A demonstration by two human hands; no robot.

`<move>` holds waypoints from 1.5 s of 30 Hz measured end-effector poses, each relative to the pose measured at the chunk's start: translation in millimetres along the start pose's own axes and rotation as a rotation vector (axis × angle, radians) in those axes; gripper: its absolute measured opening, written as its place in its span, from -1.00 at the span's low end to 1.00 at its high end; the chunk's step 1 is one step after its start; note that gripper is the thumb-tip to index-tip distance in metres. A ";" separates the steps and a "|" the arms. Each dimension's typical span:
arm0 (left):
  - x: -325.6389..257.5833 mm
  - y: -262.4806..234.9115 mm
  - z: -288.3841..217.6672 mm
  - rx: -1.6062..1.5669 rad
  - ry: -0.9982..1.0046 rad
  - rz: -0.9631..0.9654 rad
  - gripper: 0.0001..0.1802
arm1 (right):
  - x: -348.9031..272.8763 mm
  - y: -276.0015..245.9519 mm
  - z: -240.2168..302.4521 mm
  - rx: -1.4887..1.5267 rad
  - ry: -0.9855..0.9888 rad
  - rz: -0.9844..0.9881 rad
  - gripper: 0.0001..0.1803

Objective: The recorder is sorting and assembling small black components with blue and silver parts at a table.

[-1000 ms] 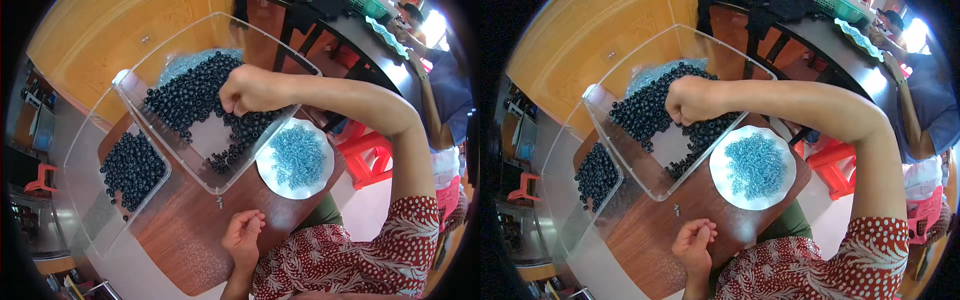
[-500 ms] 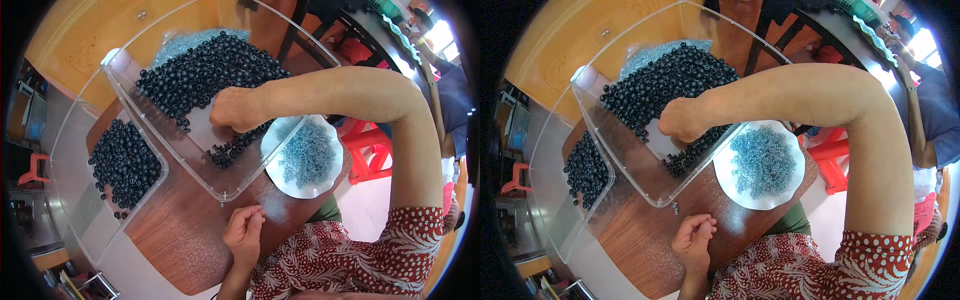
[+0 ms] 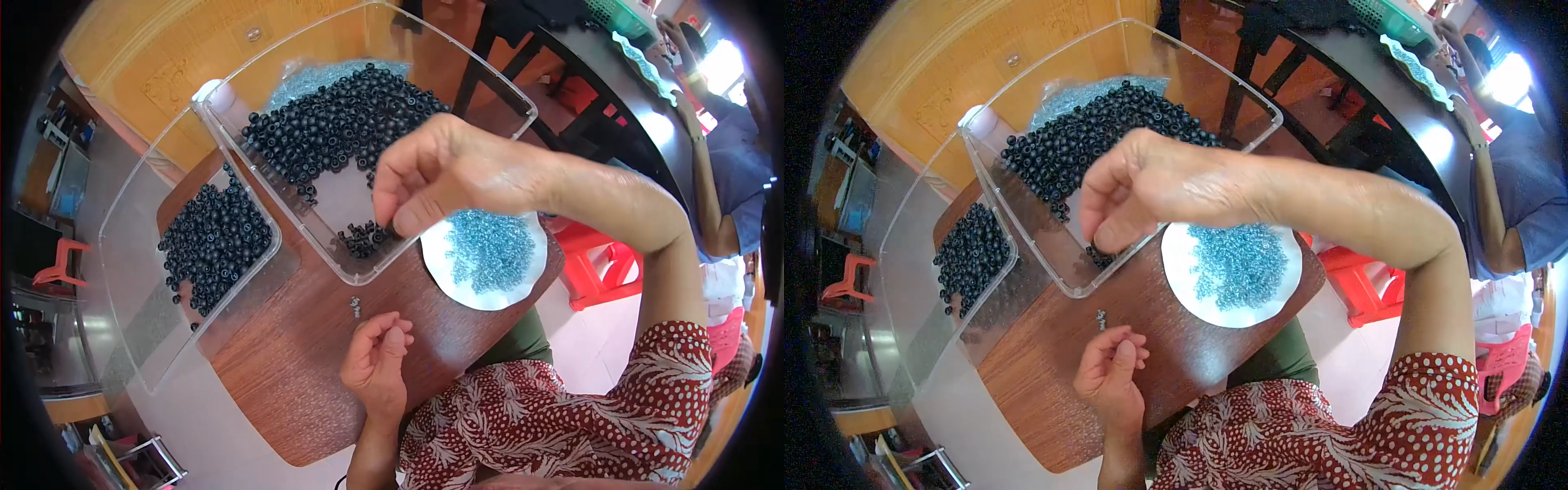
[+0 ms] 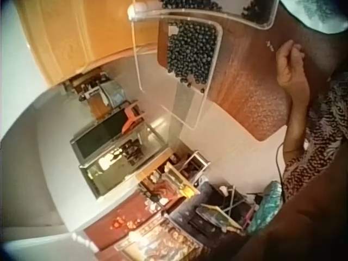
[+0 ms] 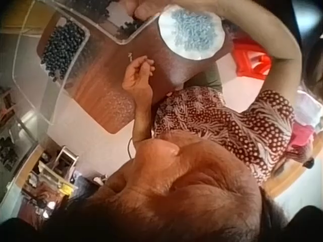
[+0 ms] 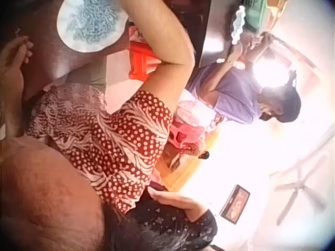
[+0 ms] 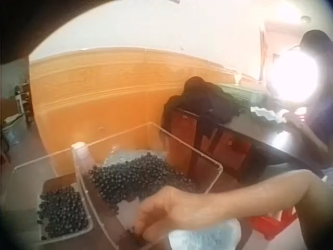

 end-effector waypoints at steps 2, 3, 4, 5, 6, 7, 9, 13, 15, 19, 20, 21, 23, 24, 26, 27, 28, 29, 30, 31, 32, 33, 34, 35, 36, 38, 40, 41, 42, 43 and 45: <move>-7.0 3.3 -16.2 -0.016 0.046 0.008 -0.82 | -16.8 14.6 8.3 0.134 0.022 -0.019 -0.84; -11.0 6.1 -24.3 -0.030 0.090 0.025 -0.80 | -23.9 21.9 10.9 0.193 0.041 -0.018 -0.84; -12.9 9.7 -29.8 -0.032 0.087 0.025 -0.80 | -29.8 27.5 10.3 0.193 0.046 -0.018 -0.84; -14.4 12.8 -34.1 -0.136 0.068 0.051 -0.79 | -34.6 34.8 9.5 0.210 0.006 0.023 -0.83; -14.8 14.8 -35.5 -0.240 0.048 0.074 -0.78 | -37.9 42.1 7.4 0.228 -0.034 0.066 -0.83; -17.4 16.1 -35.1 -0.241 0.041 0.064 -0.78 | -38.3 50.9 -0.7 0.324 -0.051 0.071 -0.82; -24.6 15.9 -37.7 -0.208 0.202 -0.016 -0.76 | -38.6 63.3 -9.4 0.349 -0.005 0.085 -0.82; -26.1 11.7 -31.0 -0.155 0.172 -0.041 -0.77 | -40.5 77.4 -28.2 0.414 0.067 0.054 -0.85; -24.3 3.8 -23.3 -0.203 0.110 -0.011 -0.73 | -38.9 84.6 -36.8 0.384 0.078 0.033 -0.85; -21.5 -5.5 -13.3 -0.203 0.055 -0.007 -0.70 | -41.7 99.7 -54.9 0.321 0.078 -0.037 -0.88; -21.1 -8.5 -9.8 -0.201 0.092 -0.011 -0.68 | -43.9 103.5 -55.2 0.221 0.000 -0.065 -0.88; -21.1 -11.1 -7.2 -0.198 0.129 -0.015 -0.66 | -47.0 109.2 -58.7 0.224 0.003 -0.063 -0.88; -20.5 -16.2 -2.3 -0.222 0.117 -0.017 -0.66 | -52.7 114.2 -57.8 0.028 -0.228 -0.190 -0.84; -20.5 -18.2 -1.3 -0.247 0.109 -0.015 -0.67 | -54.4 116.7 -58.7 0.032 -0.228 -0.189 -0.84; -20.6 -19.0 0.3 -0.292 0.060 0.007 -0.66 | -57.9 118.9 -57.4 -0.085 -0.320 -0.205 -0.77; -20.5 -18.6 1.8 -0.339 0.012 0.033 -0.65 | -57.6 120.2 -60.2 -0.084 -0.319 -0.207 -0.77; -21.0 -19.1 1.2 -0.338 0.010 0.034 -0.65 | -57.4 121.1 -61.2 -0.163 -0.422 -0.246 -0.74; -22.0 -18.7 1.2 -0.372 -0.056 0.056 -0.66 | -58.2 122.1 -61.0 -0.241 -0.525 -0.283 -0.71; -23.0 -18.2 1.9 -0.405 -0.121 0.078 -0.66 | -59.0 124.0 -62.7 -0.240 -0.524 -0.282 -0.71; -23.6 -18.5 1.8 -0.405 -0.122 0.077 -0.66 | -60.6 125.7 -63.7 -0.258 -0.523 -0.313 -0.70; -23.4 -18.5 2.9 -0.440 -0.160 0.098 -0.67 | -61.8 127.0 -65.1 -0.276 -0.521 -0.345 -0.70; -23.4 -18.3 4.1 -0.475 -0.198 0.120 -0.68 | -62.8 128.1 -66.6 -0.274 -0.520 -0.345 -0.70; -23.9 -19.2 5.1 -0.474 -0.199 0.119 -0.68 | -64.5 128.6 -67.2 -0.306 -0.536 -0.358 -0.70; -24.4 -20.3 7.5 -0.482 -0.213 0.129 -0.69 | -65.8 128.8 -67.7 -0.338 -0.554 -0.371 -0.70; -25.0 -21.6 9.8 -0.490 -0.227 0.140 -0.70 | -66.9 128.8 -67.6 -0.337 -0.554 -0.370 -0.70; -25.7 -27.3 12.4 -0.470 -0.249 0.164 -0.71 | -68.4 130.7 -66.3 -0.373 -0.536 -0.285 -0.68; -28.3 -28.4 13.0 -0.450 -0.269 0.190 -0.72 | -71.2 132.3 -67.3 -0.344 -0.554 -0.310 -0.67; -30.4 -27.9 14.7 -0.522 -0.321 0.204 -0.71 | -72.2 133.7 -68.5 -0.311 -0.571 -0.331 -0.66; -32.5 -27.2 16.3 -0.594 -0.373 0.217 -0.71 | -72.4 135.5 -69.5 -0.310 -0.575 -0.330 -0.66; -34.1 -26.7 17.2 -0.592 -0.369 0.215 -0.71 | -73.0 136.9 -69.3 -0.329 -0.609 -0.349 -0.65; -34.1 -24.9 21.3 -0.682 -0.382 0.219 -0.70 | -73.7 138.3 -70.3 -0.358 -0.637 -0.373 -0.64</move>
Point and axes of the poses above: each hand's wrist, its own x-axis towards the middle knuckle, its own y-axis out of the palm, z = x × y, the point moved 3 cm from there along x, towards the middle knuckle, and after that the axes turned 10 degrees about -y, right-handed, at the moved point
